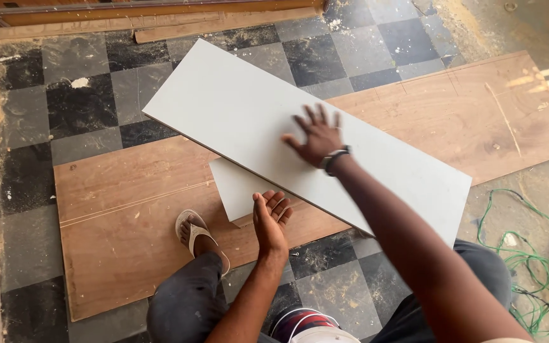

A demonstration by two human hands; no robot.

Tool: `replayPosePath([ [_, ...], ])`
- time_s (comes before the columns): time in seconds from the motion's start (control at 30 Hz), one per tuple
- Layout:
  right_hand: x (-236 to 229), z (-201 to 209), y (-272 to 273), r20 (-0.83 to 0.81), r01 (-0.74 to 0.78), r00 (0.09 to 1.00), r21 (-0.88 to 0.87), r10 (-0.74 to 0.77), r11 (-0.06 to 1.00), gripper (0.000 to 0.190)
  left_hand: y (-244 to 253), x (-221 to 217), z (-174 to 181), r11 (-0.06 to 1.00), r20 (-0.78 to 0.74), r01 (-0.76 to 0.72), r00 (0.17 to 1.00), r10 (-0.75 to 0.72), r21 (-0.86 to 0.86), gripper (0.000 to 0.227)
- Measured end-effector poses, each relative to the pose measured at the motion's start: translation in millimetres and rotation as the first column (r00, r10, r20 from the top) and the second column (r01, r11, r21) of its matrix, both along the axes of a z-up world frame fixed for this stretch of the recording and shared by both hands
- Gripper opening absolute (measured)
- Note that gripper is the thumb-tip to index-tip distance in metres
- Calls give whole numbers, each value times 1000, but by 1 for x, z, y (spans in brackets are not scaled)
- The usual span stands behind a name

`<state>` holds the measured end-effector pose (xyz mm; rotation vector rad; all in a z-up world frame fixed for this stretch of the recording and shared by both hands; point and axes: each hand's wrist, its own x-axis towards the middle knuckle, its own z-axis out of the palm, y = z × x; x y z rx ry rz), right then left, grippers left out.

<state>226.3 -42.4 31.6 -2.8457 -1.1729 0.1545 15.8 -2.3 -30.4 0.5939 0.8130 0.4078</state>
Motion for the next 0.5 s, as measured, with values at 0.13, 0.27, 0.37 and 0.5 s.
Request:
replayPosePath([
  [0.13, 13, -37, -93, -106, 115, 988, 51, -109, 992, 80, 12, -8, 3, 995, 9, 55, 998, -56, 81, 63],
  [0.27, -48, -22, -109, -135, -37, 991, -116, 21, 993, 77, 2, -3, -1, 998, -3, 64, 998, -64, 8, 58],
  [0.37, -77, -13, -48, -70, -112, 992, -61, 107, 992, 71, -17, 0, -7, 966, -72, 114, 992, -99, 233, 60],
  [0.5, -40, -18, 9, -159, 16, 987, 108, 2, 994, 71, -29, 10, -14, 909, -66, 99, 995, -79, 405, 62],
])
